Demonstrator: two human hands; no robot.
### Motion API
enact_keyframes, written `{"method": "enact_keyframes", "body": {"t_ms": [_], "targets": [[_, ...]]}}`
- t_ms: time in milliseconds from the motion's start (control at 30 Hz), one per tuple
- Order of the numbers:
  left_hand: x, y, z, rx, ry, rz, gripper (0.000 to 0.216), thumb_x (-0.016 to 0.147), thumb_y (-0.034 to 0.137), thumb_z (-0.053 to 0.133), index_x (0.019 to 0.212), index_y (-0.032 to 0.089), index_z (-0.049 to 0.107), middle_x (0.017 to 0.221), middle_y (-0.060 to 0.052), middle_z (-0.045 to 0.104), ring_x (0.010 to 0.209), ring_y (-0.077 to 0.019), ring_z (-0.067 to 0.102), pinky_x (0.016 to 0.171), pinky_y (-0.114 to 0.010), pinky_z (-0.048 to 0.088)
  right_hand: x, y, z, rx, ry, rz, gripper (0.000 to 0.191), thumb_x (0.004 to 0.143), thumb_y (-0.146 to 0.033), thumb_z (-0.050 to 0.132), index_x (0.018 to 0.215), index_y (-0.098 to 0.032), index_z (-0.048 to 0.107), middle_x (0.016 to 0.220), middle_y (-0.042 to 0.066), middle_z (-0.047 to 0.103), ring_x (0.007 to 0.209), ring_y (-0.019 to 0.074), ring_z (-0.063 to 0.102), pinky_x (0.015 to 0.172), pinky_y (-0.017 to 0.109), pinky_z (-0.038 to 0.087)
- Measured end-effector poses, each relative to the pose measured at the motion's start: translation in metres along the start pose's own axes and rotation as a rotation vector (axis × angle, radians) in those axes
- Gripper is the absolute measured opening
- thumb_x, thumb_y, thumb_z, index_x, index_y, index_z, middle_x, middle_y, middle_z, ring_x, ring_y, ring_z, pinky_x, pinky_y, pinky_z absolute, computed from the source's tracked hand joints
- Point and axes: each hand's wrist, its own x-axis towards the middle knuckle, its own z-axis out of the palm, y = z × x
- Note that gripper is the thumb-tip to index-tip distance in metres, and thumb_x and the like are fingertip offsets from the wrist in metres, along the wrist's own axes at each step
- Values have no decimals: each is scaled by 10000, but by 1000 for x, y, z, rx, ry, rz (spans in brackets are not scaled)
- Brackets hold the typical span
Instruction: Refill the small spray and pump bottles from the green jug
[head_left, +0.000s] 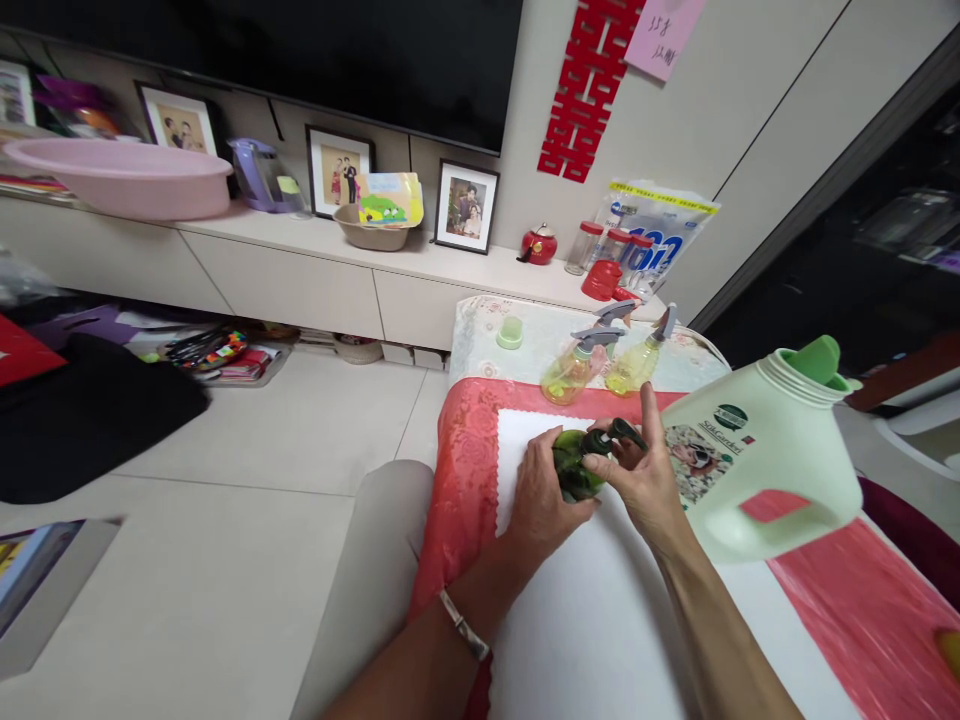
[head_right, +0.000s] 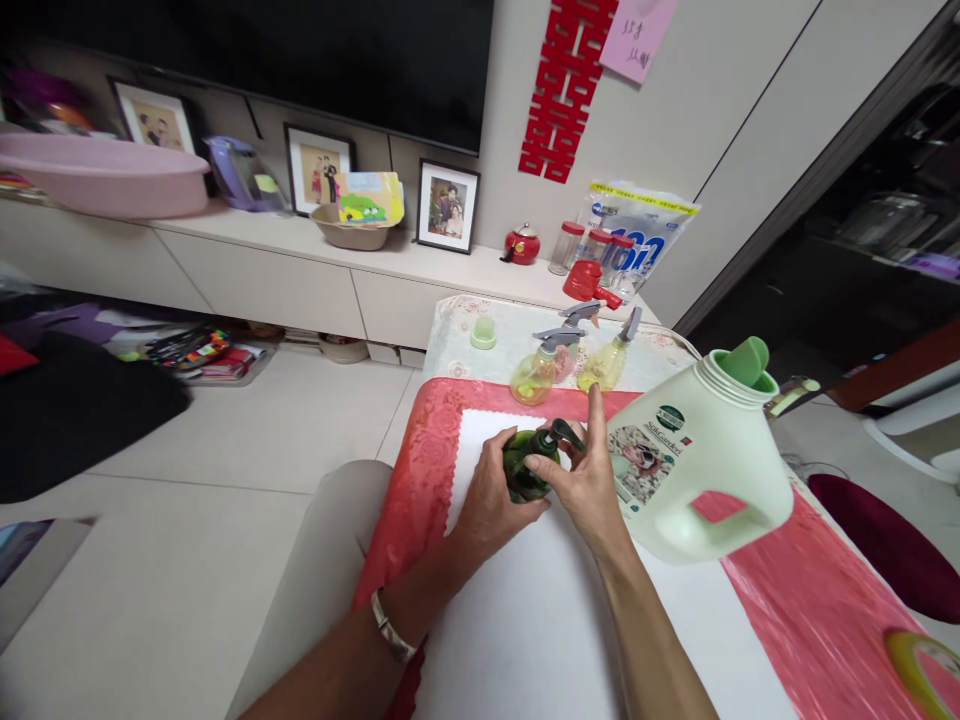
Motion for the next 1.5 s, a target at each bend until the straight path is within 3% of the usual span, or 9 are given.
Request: {"method": "enact_keyframes", "body": {"t_ms": [133,333,567,800,967,1033,1200,1400,1500], "targets": [[-1,0,0,3,8,-3,901,563,122,810,1352,218,385,1271,-121,567,1202,-340,575,1039,-544,482,-4,-1,-4,88,-125,56,1192,803,-428,808,1625,-343,-51,1204,84,634,1131,224,636,966,440,556],[0,0,1,-1,-5,3,905,554,109,803,1346,222,379,1278,-120,561,1221,-339,564,1061,-535,466,0,-1,1,-42,20,-3,1247,691,-412,897,1637,-270,97,1034,45,651,993,196,646,960,362,548],[0,0,1,-15,-5,-24,907,549,121,817,1341,239,391,1271,-106,560,1211,-339,571,1048,-539,477,1,-9,-6,-3,-194,-24,1100,845,-404,776,1637,-293,20,1191,80,656,1137,205,636,991,391,544],[0,1,0,-22,-9,-12,911,555,110,809,1347,215,372,1293,-127,555,1227,-339,560,1052,-543,477,3,1,-3,39,-74,-34,1136,782,-411,826,1637,-275,90,1045,46,671,1049,219,658,946,410,560],[-1,0,1,5,-8,0,892,562,120,801,1342,220,379,1269,-110,566,1207,-333,569,1049,-543,477,4,7,2,-82,70,-62,1091,676,-387,903,1589,-263,320,993,15,599,970,179,616,918,337,546],[-1,1,1,-2,-8,-6,890,567,126,801,1344,233,381,1273,-103,565,1214,-332,567,1053,-539,475,4,4,1,-116,44,-83,1082,691,-378,899,1595,-284,310,1023,19,592,961,168,605,925,326,540],[-1,2,0,-30,-16,-38,909,560,125,813,1353,231,383,1301,-116,555,1236,-339,558,1064,-539,465,1,-5,-6,-38,-176,-97,1082,850,-431,772,1636,-333,34,1184,72,634,1146,217,616,947,386,555],[-1,3,0,-25,-22,-33,906,551,108,804,1345,217,381,1292,-119,558,1226,-334,556,1065,-528,461,4,2,-8,-129,28,-91,1018,739,-418,867,1588,-318,313,1012,16,588,1000,190,620,971,387,528],[-1,2,0,-28,-22,-30,886,570,115,793,1347,213,378,1294,-120,561,1227,-330,555,1064,-525,460,5,1,-7,-198,-18,-98,1061,729,-406,877,1599,-369,270,1119,25,568,1090,207,599,1031,413,490]]}}
